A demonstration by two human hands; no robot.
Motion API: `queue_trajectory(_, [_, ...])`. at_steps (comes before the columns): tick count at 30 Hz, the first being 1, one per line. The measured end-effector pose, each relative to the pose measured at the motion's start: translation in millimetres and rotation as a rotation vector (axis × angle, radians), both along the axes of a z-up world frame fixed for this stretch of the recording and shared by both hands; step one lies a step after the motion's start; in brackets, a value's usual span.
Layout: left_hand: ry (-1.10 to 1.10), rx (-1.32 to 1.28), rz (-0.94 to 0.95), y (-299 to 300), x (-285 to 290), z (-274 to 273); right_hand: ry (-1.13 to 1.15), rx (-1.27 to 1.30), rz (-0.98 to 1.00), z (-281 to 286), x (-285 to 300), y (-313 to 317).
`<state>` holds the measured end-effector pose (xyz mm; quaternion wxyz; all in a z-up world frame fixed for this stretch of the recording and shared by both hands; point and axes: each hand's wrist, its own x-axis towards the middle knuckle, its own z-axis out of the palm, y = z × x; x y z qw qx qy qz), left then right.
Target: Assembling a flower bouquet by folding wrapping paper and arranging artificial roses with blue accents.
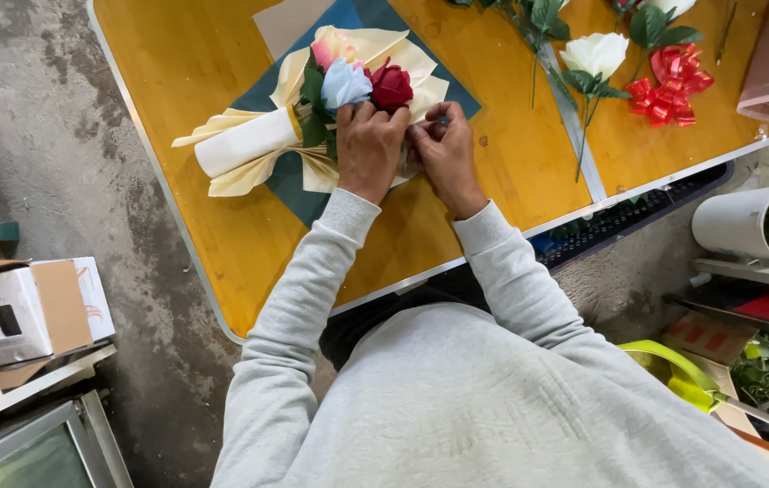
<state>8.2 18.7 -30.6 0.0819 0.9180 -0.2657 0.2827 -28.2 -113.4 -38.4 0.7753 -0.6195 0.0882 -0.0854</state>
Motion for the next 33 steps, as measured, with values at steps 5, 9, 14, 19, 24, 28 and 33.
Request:
queue_trajectory(5, [-0.019, -0.002, -0.040, 2, 1, 1, 0.044, -0.007, 0.025, -2, -2, -5])
queue_trajectory(9, [-0.009, -0.019, -0.061, 2, 3, -5, 0.071, -0.051, 0.033, 3, -4, -5])
queue_trajectory(14, [0.021, 0.010, -0.035, -1, 2, -7, 0.142, 0.067, 0.046, 3, -7, -11])
queue_trajectory(19, [0.034, 0.058, -0.022, -1, 2, -6, 0.274, 0.286, 0.084, 10, -17, -17])
queue_trajectory(24, [0.086, 0.041, -0.024, -1, 4, -7, 0.358, 0.706, 0.112, 35, -34, -23])
queue_trajectory(28, [0.086, 0.038, -0.009, -2, 3, 0, 0.395, 0.754, 0.122, 30, -47, -31])
queue_trajectory(33, [-0.006, -0.039, -0.044, -2, 0, 12, -0.099, -0.472, -0.086, 34, -48, -33])
